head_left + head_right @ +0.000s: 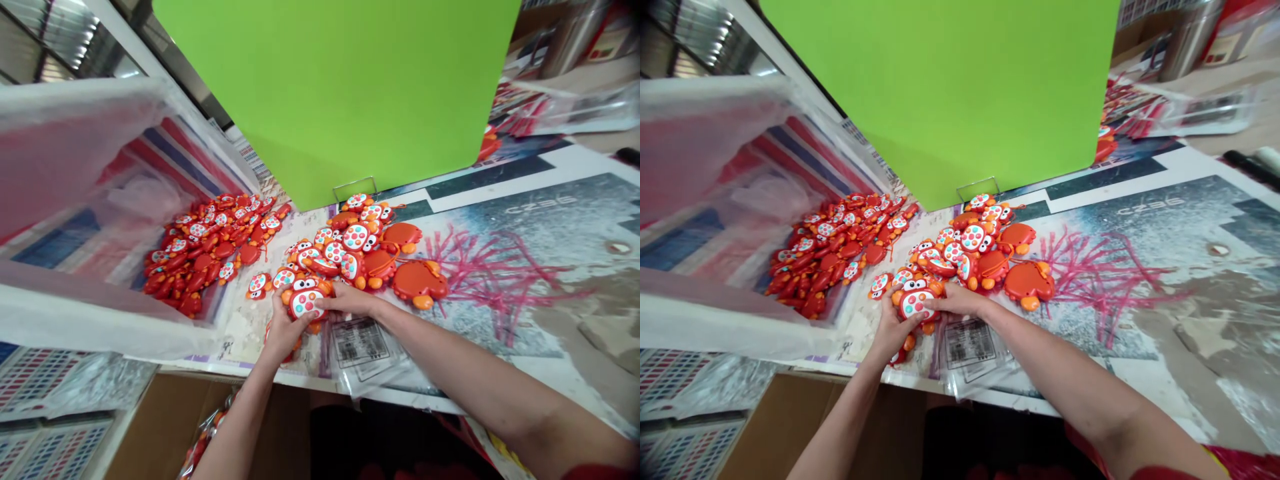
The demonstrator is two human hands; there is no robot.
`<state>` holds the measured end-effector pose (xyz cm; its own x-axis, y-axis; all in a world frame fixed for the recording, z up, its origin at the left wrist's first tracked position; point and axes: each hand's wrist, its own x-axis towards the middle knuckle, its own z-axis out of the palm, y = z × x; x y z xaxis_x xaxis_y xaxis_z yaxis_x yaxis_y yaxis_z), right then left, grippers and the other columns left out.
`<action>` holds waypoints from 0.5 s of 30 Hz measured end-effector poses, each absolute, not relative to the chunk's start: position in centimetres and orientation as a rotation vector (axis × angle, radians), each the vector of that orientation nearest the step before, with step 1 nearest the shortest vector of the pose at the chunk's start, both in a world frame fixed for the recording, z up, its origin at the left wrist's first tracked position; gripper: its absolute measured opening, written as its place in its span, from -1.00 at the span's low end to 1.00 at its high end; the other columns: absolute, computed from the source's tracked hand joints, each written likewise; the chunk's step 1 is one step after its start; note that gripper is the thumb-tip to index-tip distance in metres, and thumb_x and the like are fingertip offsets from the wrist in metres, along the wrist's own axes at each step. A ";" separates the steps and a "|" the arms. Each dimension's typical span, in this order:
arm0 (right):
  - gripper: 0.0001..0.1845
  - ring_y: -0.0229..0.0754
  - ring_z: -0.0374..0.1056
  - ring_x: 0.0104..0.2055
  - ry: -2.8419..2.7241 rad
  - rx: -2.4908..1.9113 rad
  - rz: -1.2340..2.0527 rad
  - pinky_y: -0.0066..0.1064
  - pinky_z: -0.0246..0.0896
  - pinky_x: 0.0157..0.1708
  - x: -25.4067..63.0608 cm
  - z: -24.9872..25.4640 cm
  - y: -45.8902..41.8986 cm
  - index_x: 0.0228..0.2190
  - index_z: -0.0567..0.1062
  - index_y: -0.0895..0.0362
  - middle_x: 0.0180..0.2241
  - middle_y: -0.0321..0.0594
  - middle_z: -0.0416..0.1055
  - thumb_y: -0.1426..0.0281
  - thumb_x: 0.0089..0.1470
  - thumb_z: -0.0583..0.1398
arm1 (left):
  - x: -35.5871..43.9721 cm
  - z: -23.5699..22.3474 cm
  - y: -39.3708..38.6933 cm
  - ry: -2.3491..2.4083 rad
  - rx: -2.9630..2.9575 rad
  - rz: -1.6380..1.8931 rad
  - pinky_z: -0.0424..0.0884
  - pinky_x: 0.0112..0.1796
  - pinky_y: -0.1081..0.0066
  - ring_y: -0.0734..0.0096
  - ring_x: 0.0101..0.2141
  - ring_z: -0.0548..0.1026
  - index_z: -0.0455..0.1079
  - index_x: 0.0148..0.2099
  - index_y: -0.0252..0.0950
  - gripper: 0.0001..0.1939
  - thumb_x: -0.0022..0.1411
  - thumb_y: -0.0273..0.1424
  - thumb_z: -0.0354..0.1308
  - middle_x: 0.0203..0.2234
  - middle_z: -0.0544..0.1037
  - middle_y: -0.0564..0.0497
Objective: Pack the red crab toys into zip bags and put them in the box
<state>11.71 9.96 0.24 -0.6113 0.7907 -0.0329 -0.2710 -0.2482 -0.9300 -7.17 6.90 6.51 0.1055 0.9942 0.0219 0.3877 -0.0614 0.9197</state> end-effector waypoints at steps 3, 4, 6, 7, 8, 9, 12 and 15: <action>-0.32 -0.32 0.30 -0.59 -1.305 -0.694 1.935 -0.51 0.22 -0.60 11.7 -0.1 10.1 -0.22 0.47 0.13 -0.55 -0.37 0.43 -0.18 -0.13 0.31 | -6.9 6.5 7.1 1.378 1.543 0.958 0.56 -0.17 0.23 0.26 -0.17 0.56 0.05 0.22 -0.16 -0.14 -0.04 -0.25 0.44 0.00 0.43 -0.10; -0.33 -0.31 0.32 -0.56 -1.334 -0.702 1.913 -0.50 0.25 -0.57 11.7 -0.2 10.1 -0.22 0.48 0.14 -0.54 -0.36 0.44 -0.17 -0.12 0.32 | -6.9 6.5 7.2 1.365 1.517 0.972 0.56 -0.19 0.23 0.26 -0.18 0.56 0.06 0.21 -0.18 -0.18 0.00 -0.21 0.41 -0.01 0.44 -0.10; -0.35 -0.28 0.37 -0.47 -1.413 -0.697 1.848 -0.47 0.30 -0.48 11.8 -0.3 10.2 -0.21 0.50 0.15 -0.46 -0.33 0.49 -0.10 -0.16 0.38 | -6.8 6.5 7.6 1.345 1.471 1.008 0.55 -0.17 0.23 0.26 -0.17 0.56 0.11 0.15 -0.21 -0.31 0.09 -0.15 0.34 -0.04 0.46 -0.10; -0.35 -0.27 0.39 -0.43 -1.448 -0.684 1.823 -0.47 0.32 -0.44 11.8 -0.3 10.3 -0.20 0.51 0.15 -0.41 -0.32 0.51 -0.06 -0.18 0.41 | -6.8 6.6 7.8 1.343 1.465 1.027 0.54 -0.15 0.23 0.26 -0.17 0.55 0.14 0.12 -0.21 -0.37 0.11 -0.13 0.31 -0.06 0.47 -0.08; -0.36 -0.27 0.40 -0.40 -1.468 -0.671 1.816 -0.47 0.33 -0.41 11.8 -0.4 10.3 -0.19 0.52 0.15 -0.38 -0.31 0.52 -0.04 -0.19 0.42 | -6.7 6.6 8.1 1.347 1.475 1.041 0.53 -0.14 0.24 0.27 -0.16 0.55 0.17 0.09 -0.22 -0.41 0.13 -0.13 0.30 -0.09 0.48 -0.07; -0.36 -0.27 0.40 -0.40 -1.468 -0.666 1.830 -0.47 0.33 -0.42 11.8 -0.4 10.2 -0.19 0.52 0.15 -0.37 -0.31 0.52 -0.03 -0.19 0.43 | -6.6 6.8 8.4 1.352 1.502 1.048 0.52 -0.13 0.25 0.27 -0.16 0.54 0.19 0.07 -0.22 -0.44 0.13 -0.14 0.30 -0.11 0.48 -0.05; -0.41 -0.29 0.37 -0.50 -1.351 -0.663 1.914 -0.49 0.28 -0.53 11.7 -0.4 10.1 -0.23 0.52 0.13 -0.46 -0.31 0.51 -0.06 -0.14 0.39 | -6.4 7.3 9.5 1.331 1.627 1.013 0.51 -0.15 0.29 0.28 -0.17 0.53 0.26 0.09 -0.22 -0.47 0.16 -0.12 0.27 -0.11 0.49 -0.06; -0.45 -0.29 0.37 -0.56 -1.201 -0.631 1.898 -0.47 0.28 -0.56 11.5 -0.4 10.2 -0.32 0.52 0.13 -0.52 -0.29 0.50 -0.08 -0.10 0.37 | -6.9 7.7 11.7 1.257 1.728 1.009 0.51 -0.17 0.29 0.27 -0.19 0.54 0.33 0.12 -0.24 -0.46 0.23 -0.02 0.18 -0.10 0.52 -0.10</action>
